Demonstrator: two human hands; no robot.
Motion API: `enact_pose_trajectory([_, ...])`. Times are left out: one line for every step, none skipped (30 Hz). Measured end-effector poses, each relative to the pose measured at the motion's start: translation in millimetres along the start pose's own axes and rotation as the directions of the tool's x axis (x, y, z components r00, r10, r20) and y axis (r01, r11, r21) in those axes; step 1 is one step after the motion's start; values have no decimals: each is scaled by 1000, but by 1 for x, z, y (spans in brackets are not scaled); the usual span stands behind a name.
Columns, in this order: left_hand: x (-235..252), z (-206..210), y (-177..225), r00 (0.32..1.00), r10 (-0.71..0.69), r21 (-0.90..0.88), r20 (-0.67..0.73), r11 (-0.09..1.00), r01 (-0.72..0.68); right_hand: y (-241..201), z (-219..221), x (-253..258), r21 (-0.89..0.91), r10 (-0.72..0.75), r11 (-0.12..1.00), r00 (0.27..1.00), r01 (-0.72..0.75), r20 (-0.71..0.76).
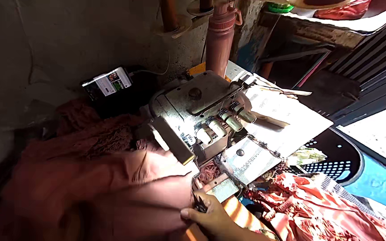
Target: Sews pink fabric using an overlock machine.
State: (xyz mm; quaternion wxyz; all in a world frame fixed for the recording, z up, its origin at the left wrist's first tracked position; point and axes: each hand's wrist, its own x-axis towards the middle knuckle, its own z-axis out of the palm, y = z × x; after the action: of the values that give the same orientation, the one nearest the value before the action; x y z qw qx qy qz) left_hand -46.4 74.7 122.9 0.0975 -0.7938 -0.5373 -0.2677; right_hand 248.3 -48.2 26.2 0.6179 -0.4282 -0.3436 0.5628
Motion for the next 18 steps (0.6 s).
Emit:
enact_pose_trajectory([31,6,11,998,12,62,58,998,-15,3,9,0,26,13,1000,1000,-12,-18])
enact_pose_trajectory([45,13,27,998,44,58,41,997,-46,3,14,-1,43,24,999,999,-23,-36])
enact_pose_trajectory([40,20,48,990,122,39,-74,992,-120,2,15,-3,42,29,999,998,-27,-48])
enact_pose_trajectory([21,29,72,963,198,-30,-185,978,-206,0,13,-7,26,21,999,999,-20,-50])
enact_pose_trajectory([-3,37,99,933,262,-171,-245,936,-308,0,9,-11,7,-1,1000,999,1,-47])
enact_pose_trajectory([-29,48,125,915,306,-312,-264,871,-381,1,4,-15,-14,-24,1000,999,23,-39])
enact_pose_trajectory([-57,63,141,922,322,-400,-213,833,-383,1,-2,-17,-39,-42,998,999,41,-22])
enact_pose_trajectory([-79,81,150,940,287,-458,-185,821,-341,1,-7,-19,-71,-59,996,998,58,-3])
enact_pose_trajectory([-92,95,155,961,219,-499,-167,822,-274,0,-10,-21,-110,-80,991,997,81,16])
enact_pose_trajectory([-99,106,158,975,157,-509,-157,833,-216,-1,-13,-20,-148,-112,982,993,117,38])
enact_pose_trajectory([-101,112,160,980,118,-516,-162,836,-186,-1,-16,-19,-173,-148,973,988,155,54])
enact_pose_trajectory([-101,114,161,979,97,-520,-178,836,-177,-1,-17,-18,-188,-178,964,982,186,60])
enact_pose_trajectory([-101,112,161,979,90,-521,-183,836,-174,-1,-16,-18,-191,-198,960,978,206,60])
enact_pose_trajectory([-103,109,160,982,87,-517,-169,840,-164,-1,-16,-18,-190,-203,959,978,210,54])
enact_pose_trajectory([-105,105,159,985,80,-513,-154,845,-149,-1,-15,-19,-183,-192,963,980,197,44])
enact_pose_trajectory([-107,101,156,989,73,-512,-130,849,-130,0,-14,-20,-172,-173,969,985,175,29])
enact_pose_trajectory([-107,96,154,993,68,-520,-100,847,-110,0,-13,-21,-156,-146,977,989,147,14])
enact_pose_trajectory([-107,89,152,996,57,-545,-64,834,-82,0,-12,-22,-141,-123,982,992,121,-6])
